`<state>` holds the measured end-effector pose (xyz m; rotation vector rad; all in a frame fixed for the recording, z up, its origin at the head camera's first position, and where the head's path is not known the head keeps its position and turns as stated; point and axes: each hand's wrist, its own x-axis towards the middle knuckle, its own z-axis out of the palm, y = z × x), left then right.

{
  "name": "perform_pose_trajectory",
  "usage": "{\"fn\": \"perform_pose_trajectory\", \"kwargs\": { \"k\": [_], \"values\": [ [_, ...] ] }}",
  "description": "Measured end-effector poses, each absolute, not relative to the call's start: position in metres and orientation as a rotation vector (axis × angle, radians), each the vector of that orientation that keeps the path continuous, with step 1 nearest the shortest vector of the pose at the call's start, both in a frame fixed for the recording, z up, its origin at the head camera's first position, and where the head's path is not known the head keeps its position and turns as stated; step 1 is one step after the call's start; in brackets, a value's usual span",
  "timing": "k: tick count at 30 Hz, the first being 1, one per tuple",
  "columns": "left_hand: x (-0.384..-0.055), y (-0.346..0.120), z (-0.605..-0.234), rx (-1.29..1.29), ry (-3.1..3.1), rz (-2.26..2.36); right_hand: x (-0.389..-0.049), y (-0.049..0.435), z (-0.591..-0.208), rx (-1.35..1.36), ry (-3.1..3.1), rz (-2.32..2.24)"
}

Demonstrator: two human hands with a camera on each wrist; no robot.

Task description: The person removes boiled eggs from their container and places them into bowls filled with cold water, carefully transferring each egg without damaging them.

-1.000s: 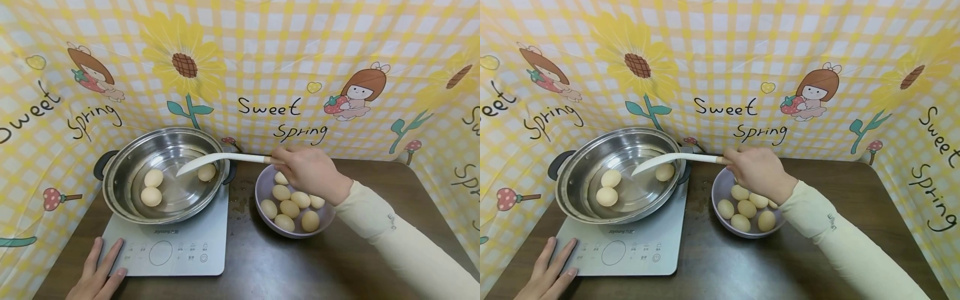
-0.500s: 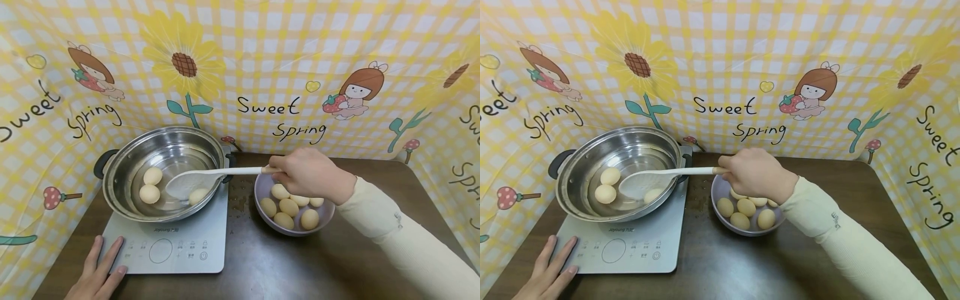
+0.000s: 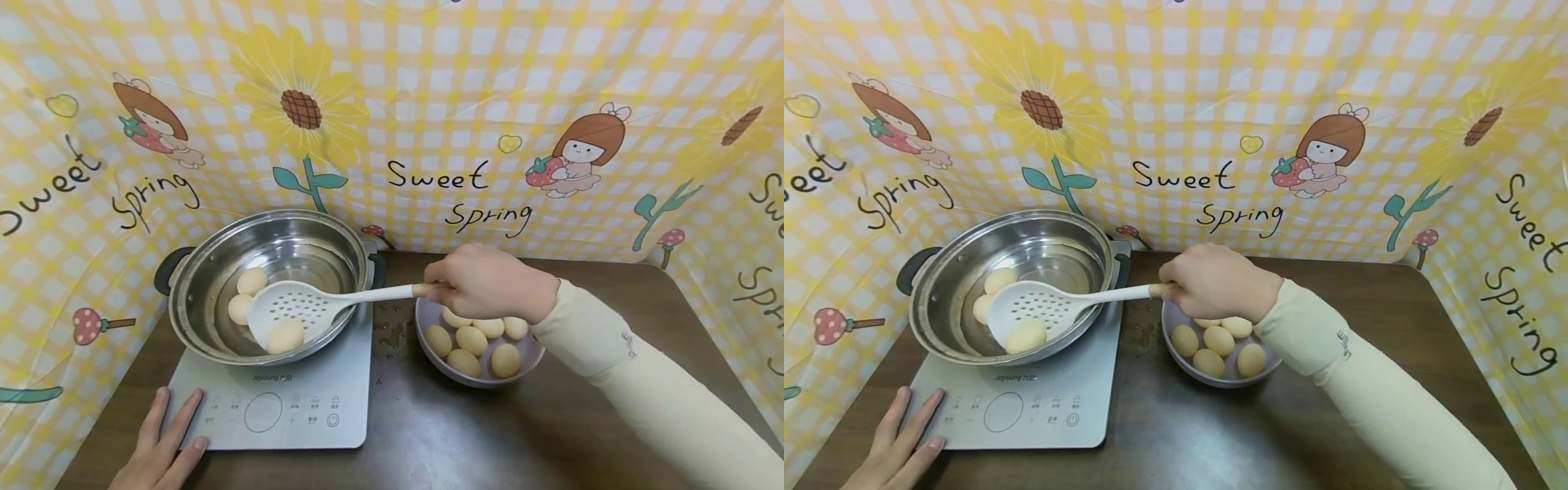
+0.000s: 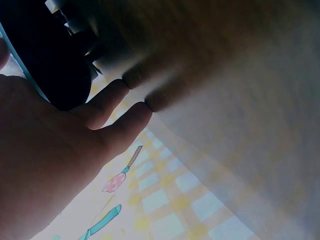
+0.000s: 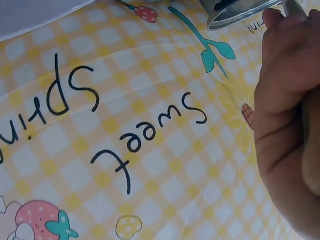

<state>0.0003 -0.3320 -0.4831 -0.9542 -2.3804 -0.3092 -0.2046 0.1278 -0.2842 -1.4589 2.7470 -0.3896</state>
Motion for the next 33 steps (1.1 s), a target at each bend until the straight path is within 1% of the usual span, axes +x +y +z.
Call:
{"fn": "perform_pose_trajectory", "kwargs": {
  "k": [10,16,24,33],
  "values": [
    [0.0,-0.331,-0.485,-0.944,-2.358,-0.333,-0.209,0.112,-0.279,-1.405,2.625,-0.376],
    [0.001,-0.331,-0.482,-0.921,-2.397,-0.308,-0.213,0.106,-0.273,-1.315,2.558,-0.365],
    [0.004,-0.332,-0.48,-0.91,-2.44,-0.279,-0.219,0.101,-0.271,-1.237,2.466,-0.364],
    [0.003,-0.332,-0.481,-0.935,-2.42,-0.31,-0.221,0.103,-0.269,-1.226,2.432,-0.388]
  ]
}}
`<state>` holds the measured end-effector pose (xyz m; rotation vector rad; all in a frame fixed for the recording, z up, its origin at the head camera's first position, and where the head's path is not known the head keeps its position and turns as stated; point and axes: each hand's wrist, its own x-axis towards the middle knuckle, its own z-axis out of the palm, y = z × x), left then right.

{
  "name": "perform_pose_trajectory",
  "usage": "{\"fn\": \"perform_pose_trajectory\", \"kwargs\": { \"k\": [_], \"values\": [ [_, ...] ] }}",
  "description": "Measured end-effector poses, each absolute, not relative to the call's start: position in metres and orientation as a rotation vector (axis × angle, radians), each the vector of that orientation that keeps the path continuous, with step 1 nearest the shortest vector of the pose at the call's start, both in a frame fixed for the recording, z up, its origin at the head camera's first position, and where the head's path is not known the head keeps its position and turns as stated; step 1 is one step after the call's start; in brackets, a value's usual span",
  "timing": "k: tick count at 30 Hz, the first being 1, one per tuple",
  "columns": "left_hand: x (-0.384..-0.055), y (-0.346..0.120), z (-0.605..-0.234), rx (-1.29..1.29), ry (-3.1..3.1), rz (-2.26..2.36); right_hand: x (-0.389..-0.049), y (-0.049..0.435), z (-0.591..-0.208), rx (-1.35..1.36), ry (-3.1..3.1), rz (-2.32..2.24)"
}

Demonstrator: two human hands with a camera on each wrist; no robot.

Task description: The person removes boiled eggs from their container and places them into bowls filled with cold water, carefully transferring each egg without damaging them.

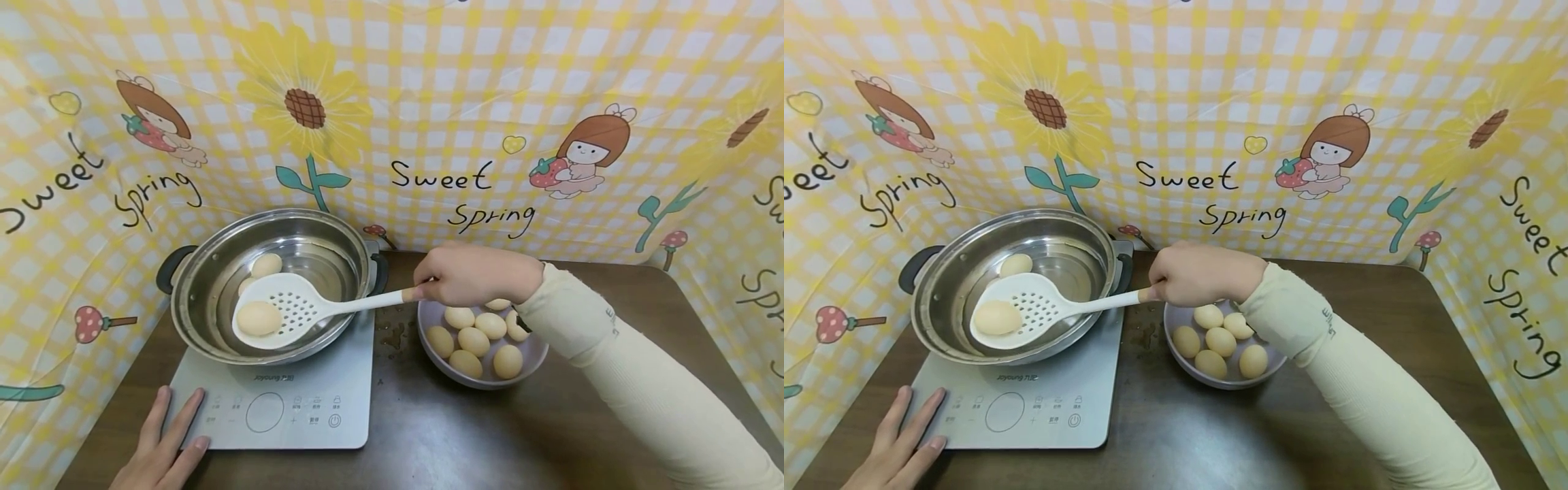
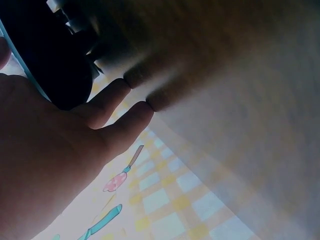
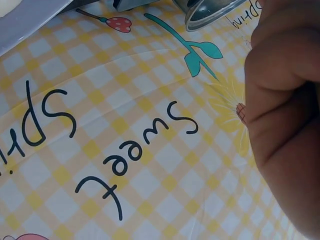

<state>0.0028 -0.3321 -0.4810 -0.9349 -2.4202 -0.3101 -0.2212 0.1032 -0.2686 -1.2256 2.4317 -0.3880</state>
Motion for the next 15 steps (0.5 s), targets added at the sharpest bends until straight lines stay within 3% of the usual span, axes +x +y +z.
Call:
{"fn": "perform_pose_trajectory", "kwargs": {
  "k": [15],
  "values": [
    [-0.001,-0.332,-0.486,-0.921,-2.356,-0.325,-0.214,0.129,-0.249,-1.157,2.475,-0.415]
  ]
}}
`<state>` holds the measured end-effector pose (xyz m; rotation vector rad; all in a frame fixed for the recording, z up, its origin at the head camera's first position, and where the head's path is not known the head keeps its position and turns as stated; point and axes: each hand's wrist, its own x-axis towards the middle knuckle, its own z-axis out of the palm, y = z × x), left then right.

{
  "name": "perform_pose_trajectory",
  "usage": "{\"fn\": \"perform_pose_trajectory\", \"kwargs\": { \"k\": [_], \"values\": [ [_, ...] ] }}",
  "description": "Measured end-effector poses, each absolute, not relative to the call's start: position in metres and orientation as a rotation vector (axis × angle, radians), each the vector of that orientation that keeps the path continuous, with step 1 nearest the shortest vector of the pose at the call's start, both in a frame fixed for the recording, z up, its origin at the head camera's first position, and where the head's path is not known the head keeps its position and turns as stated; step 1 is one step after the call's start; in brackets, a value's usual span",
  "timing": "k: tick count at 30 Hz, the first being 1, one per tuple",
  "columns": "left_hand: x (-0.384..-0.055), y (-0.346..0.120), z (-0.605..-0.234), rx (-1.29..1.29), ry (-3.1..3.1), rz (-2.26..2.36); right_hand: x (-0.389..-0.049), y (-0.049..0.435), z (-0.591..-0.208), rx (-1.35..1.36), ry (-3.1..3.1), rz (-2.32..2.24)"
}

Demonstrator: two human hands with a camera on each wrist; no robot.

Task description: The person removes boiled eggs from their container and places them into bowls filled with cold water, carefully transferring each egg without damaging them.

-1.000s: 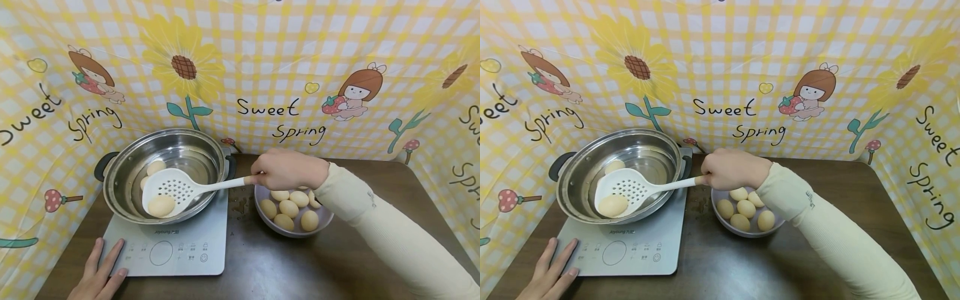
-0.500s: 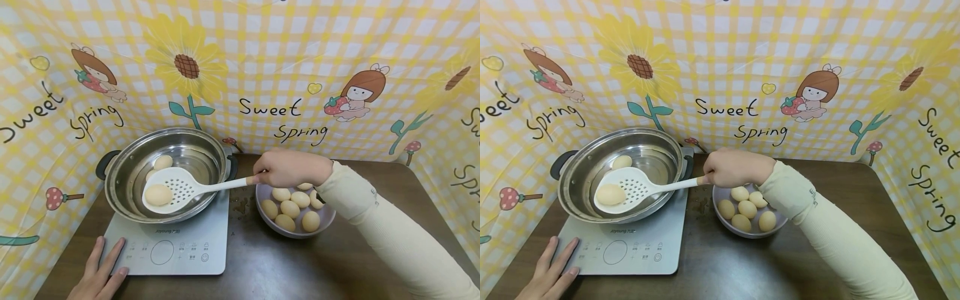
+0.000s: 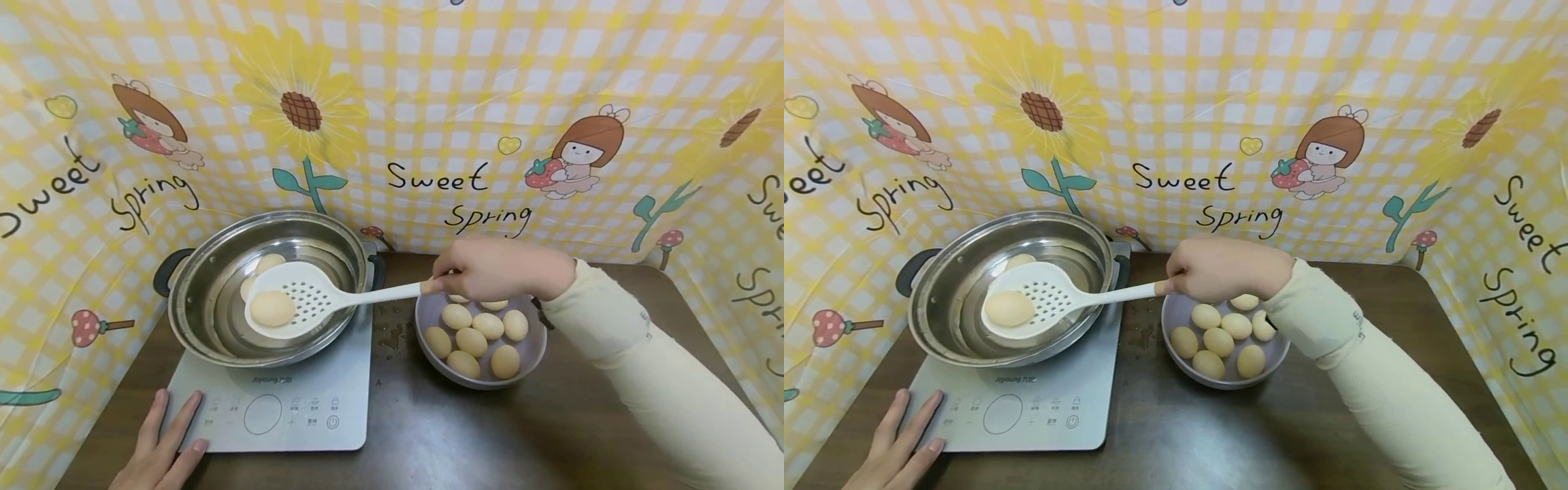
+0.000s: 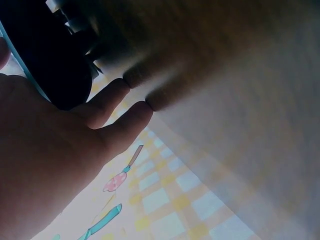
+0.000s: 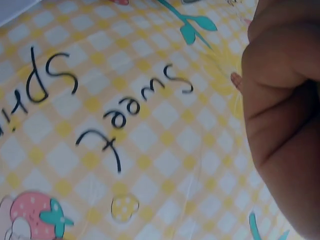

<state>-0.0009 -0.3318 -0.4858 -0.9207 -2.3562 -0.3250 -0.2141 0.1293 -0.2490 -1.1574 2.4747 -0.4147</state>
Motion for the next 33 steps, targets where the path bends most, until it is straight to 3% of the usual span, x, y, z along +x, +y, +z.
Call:
{"fn": "perform_pose_trajectory", "kwargs": {
  "k": [15,33],
  "values": [
    [-0.005,-0.335,-0.492,-0.991,-2.288,-0.379,-0.2,0.19,-0.234,-1.027,2.502,-0.493],
    [-0.004,-0.335,-0.492,-0.965,-2.3,-0.329,-0.177,0.265,-0.255,-0.855,2.681,-0.468]
  ]
}}
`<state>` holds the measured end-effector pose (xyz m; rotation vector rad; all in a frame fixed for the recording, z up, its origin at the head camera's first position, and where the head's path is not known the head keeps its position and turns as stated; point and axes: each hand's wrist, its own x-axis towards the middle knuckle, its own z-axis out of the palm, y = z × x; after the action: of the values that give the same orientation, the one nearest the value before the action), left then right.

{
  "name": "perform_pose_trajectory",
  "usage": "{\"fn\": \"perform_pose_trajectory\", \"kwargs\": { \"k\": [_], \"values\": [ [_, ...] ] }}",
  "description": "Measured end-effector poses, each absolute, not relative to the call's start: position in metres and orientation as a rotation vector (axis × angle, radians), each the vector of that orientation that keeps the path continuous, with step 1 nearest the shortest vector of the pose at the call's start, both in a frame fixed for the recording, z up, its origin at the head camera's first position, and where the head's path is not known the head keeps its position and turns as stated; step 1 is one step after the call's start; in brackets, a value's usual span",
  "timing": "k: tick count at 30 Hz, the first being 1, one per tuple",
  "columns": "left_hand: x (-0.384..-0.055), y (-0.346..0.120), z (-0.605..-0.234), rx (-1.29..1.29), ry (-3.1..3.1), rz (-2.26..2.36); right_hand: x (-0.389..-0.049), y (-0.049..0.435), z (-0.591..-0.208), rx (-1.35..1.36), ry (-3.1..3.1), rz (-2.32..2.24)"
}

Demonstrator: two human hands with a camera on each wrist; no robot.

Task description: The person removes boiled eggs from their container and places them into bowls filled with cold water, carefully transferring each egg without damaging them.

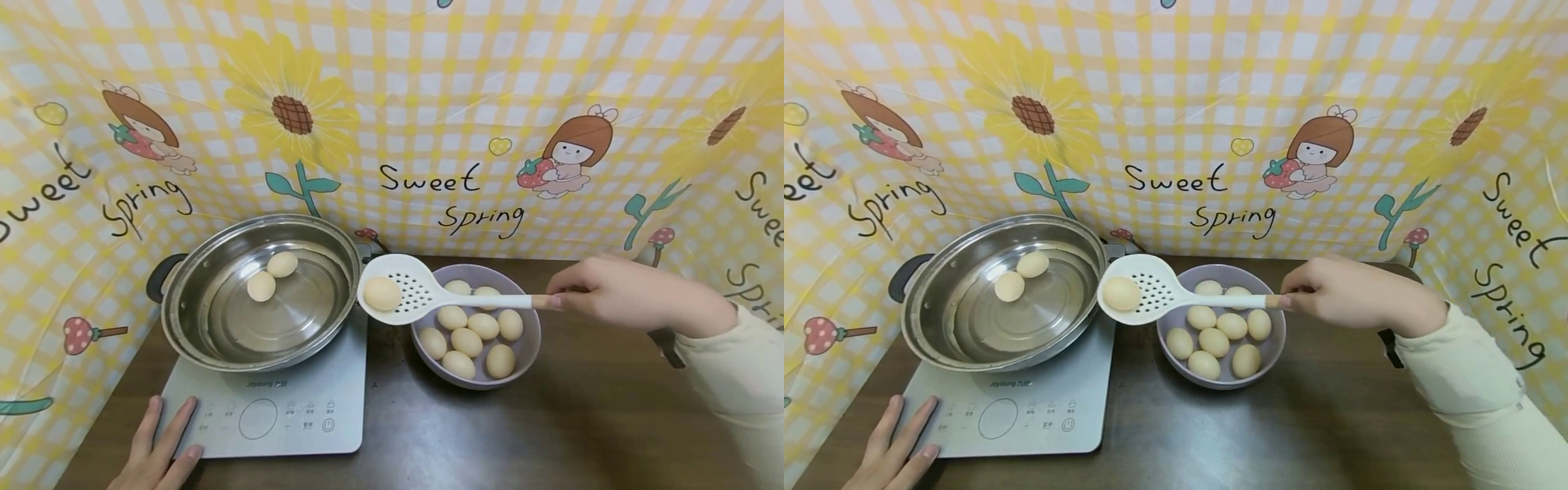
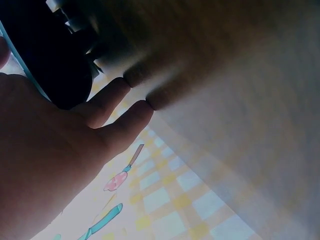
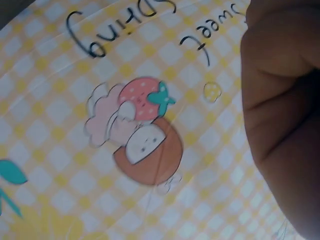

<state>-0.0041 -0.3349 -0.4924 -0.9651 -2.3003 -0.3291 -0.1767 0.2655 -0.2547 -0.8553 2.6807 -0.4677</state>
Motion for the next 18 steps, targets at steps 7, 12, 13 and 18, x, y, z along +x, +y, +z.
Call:
{"fn": "perform_pose_trajectory", "kwargs": {
  "k": [7,12,13,18],
  "values": [
    [-0.004,-0.334,-0.494,-0.971,-2.28,-0.338,-0.166,0.292,-0.262,-0.738,2.697,-0.488],
    [-0.006,-0.336,-0.497,-0.986,-2.251,-0.35,-0.159,0.307,-0.272,-0.682,2.679,-0.498],
    [-0.006,-0.336,-0.497,-0.987,-2.251,-0.352,-0.158,0.31,-0.275,-0.671,2.673,-0.505],
    [-0.005,-0.336,-0.497,-0.98,-2.265,-0.35,-0.153,0.323,-0.286,-0.576,2.648,-0.503]
  ]
}}
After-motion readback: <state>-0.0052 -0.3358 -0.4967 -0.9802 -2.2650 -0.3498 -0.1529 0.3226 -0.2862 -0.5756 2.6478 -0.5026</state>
